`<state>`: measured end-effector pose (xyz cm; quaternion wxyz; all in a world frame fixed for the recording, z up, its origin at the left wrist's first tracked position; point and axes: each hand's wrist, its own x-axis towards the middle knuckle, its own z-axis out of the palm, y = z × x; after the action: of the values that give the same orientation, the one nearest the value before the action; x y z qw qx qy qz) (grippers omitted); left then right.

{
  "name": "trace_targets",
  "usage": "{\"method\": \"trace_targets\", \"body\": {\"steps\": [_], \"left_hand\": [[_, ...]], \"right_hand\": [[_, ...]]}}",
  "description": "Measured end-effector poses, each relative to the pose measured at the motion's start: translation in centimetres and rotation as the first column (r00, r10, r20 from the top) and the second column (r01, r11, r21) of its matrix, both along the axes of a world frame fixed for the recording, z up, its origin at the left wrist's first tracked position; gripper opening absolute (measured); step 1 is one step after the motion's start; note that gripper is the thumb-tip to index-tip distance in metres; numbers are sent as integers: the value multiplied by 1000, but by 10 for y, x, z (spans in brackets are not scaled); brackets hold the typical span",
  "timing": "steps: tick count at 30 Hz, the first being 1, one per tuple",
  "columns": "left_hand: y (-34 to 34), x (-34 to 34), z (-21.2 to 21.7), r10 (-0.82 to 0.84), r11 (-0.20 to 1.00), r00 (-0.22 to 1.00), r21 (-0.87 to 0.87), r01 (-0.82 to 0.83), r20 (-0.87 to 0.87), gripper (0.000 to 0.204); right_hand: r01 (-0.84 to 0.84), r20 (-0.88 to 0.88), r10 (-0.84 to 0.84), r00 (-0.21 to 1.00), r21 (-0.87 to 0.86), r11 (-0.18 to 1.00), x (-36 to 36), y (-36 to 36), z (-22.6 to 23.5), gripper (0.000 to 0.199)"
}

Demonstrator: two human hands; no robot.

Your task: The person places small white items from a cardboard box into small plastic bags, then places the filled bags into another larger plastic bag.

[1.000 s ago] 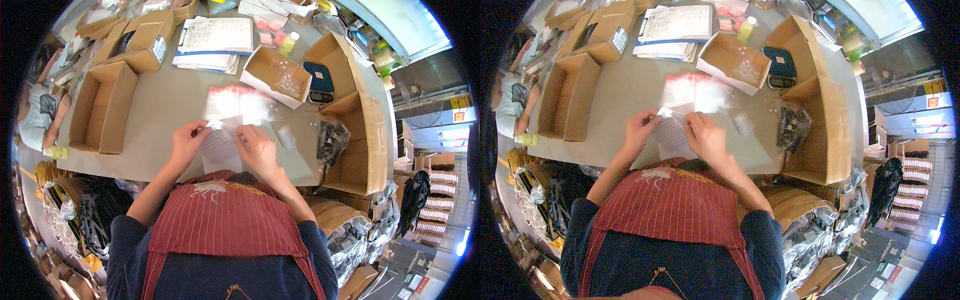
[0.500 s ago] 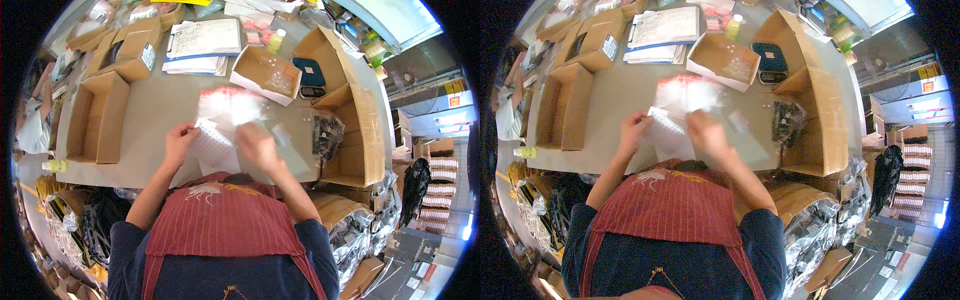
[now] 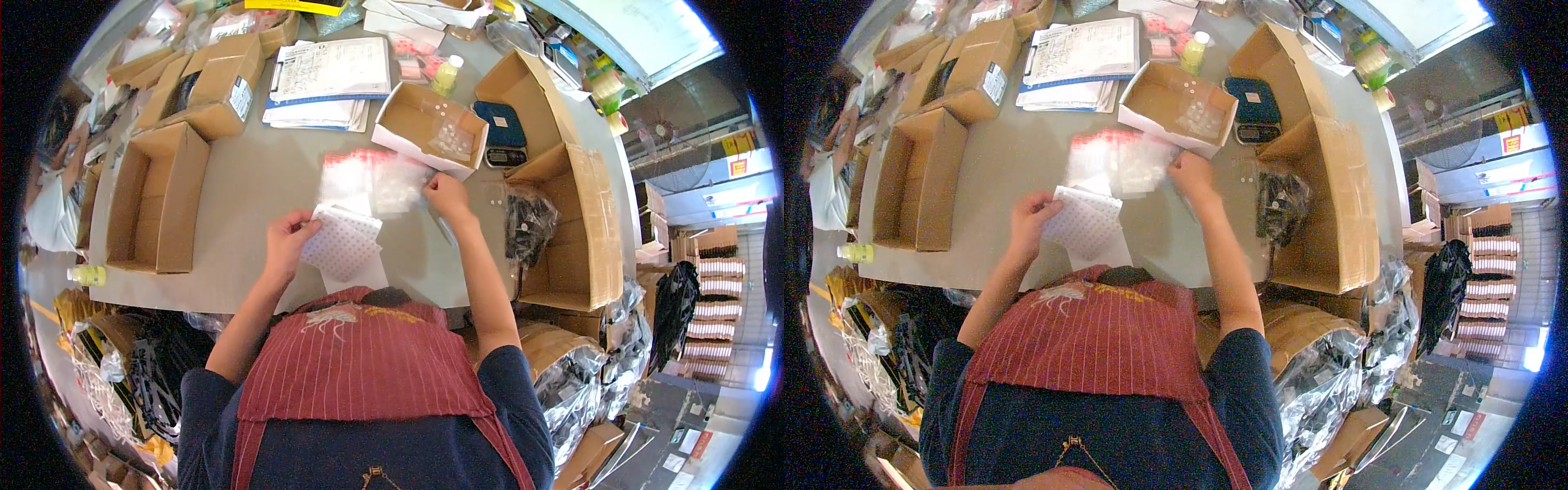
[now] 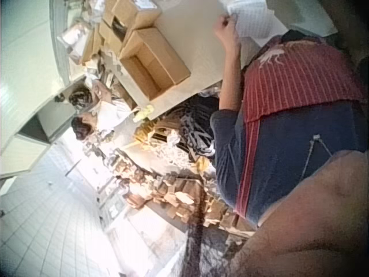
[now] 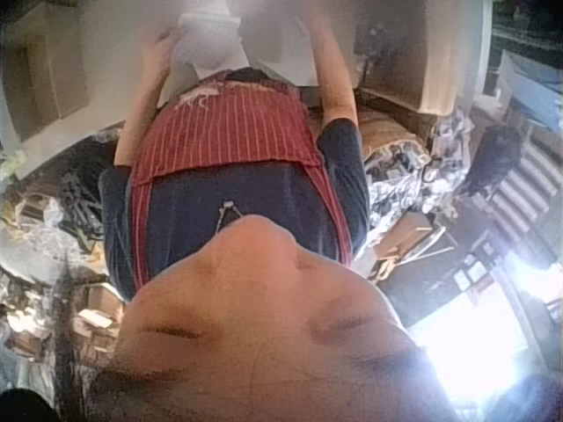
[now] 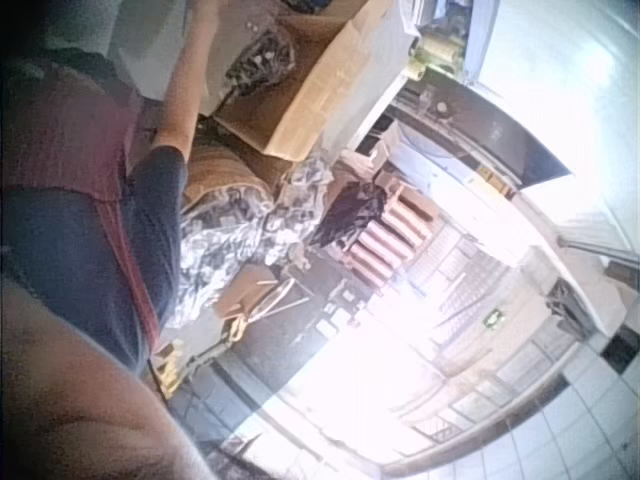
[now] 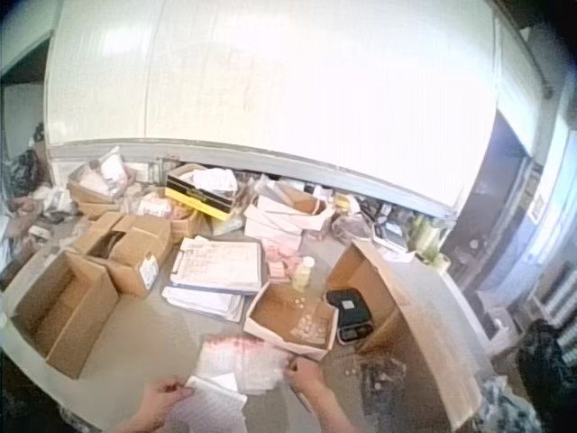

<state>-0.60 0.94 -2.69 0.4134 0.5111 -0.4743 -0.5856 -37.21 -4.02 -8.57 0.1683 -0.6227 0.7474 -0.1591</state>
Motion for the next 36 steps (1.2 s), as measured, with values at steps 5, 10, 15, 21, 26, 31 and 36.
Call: {"method": "trace_targets", "body": {"steps": [5,10,15,21,26,31,36], "left_hand": [[3,5,-6,31,997,998,70,-28,-47,19],[2,8,-7,18,997,996,73,-12,-83,18],[1,6,-10,6,997,997,72,0,-82,18],[1,-2,-4,-47,998,997,49,49,-55,17],[4,2,-1,-4,998,999,56,7,-55,16],[6,5,-2,12,998,998,68,-7,-63,14],[8,8,0,-11,999,1000,42,11,9,17]], "right_hand": [[75,-99,-71,993,38,996,5,15,39,33],[333,158,-320,934,-63,941,-78,49,48,26],[289,1,-289,957,-41,957,-140,74,42,23],[-40,-156,44,987,28,999,-160,71,47,21],[-12,-98,12,995,-8,1000,-125,56,84,21],[-153,-385,144,912,8,988,-135,52,75,19],[-241,-316,250,915,67,968,-150,56,60,25]]}}
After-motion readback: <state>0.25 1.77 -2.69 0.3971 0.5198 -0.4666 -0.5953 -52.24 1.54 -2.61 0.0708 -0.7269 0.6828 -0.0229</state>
